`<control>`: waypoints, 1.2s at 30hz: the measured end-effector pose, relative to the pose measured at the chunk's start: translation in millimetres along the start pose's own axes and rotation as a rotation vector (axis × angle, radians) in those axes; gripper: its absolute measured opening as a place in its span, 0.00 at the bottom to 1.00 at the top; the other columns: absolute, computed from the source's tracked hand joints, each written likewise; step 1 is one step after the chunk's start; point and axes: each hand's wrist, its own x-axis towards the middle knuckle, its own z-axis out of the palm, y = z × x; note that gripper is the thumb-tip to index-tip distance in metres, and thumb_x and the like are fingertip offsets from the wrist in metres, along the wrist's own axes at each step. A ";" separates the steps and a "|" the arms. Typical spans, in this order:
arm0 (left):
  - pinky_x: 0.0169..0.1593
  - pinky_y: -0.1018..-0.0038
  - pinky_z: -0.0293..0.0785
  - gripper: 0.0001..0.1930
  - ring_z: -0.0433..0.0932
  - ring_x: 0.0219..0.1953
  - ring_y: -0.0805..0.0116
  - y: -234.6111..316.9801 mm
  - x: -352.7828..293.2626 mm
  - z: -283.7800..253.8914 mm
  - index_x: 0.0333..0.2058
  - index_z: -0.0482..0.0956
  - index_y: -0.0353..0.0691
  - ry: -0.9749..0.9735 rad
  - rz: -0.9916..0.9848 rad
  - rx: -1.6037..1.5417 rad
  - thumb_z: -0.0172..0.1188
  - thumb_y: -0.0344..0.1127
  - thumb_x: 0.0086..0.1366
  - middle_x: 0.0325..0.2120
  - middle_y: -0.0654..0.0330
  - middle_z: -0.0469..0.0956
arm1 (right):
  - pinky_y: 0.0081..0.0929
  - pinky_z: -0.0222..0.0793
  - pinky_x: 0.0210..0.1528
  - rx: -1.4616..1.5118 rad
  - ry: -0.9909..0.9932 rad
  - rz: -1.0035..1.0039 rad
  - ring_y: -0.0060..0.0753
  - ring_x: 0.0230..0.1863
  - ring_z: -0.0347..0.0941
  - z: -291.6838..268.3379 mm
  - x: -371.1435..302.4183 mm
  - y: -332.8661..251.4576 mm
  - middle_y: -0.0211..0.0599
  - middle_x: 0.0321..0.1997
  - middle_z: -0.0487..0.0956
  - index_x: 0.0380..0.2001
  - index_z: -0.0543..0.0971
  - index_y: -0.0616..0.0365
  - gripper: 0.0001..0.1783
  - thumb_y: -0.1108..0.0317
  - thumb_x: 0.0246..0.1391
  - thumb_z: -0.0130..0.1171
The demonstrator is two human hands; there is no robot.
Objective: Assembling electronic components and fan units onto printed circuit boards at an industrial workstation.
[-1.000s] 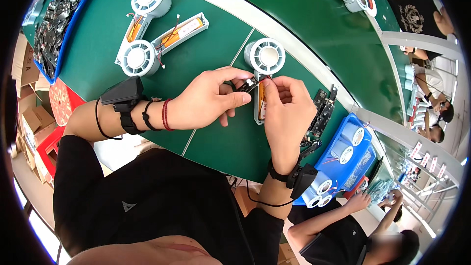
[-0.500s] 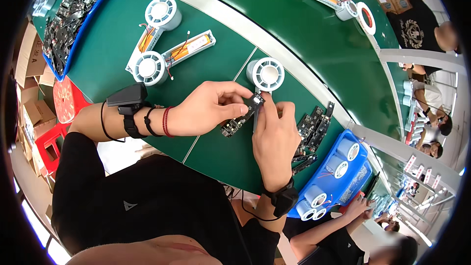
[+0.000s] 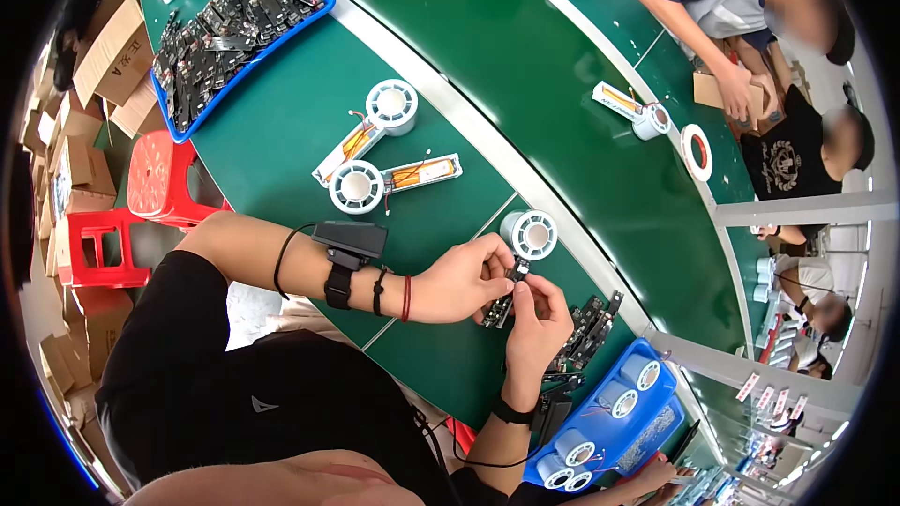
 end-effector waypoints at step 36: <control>0.28 0.64 0.80 0.10 0.84 0.27 0.55 -4.7 -2.8 -31.3 0.34 0.74 0.38 -0.211 0.767 1.110 0.60 0.38 0.68 0.24 0.55 0.81 | 0.44 0.77 0.39 -1.296 -0.140 -0.313 0.55 0.31 0.83 52.9 222.1 -103.5 0.55 0.25 0.82 0.26 0.83 0.66 0.24 0.51 0.50 0.61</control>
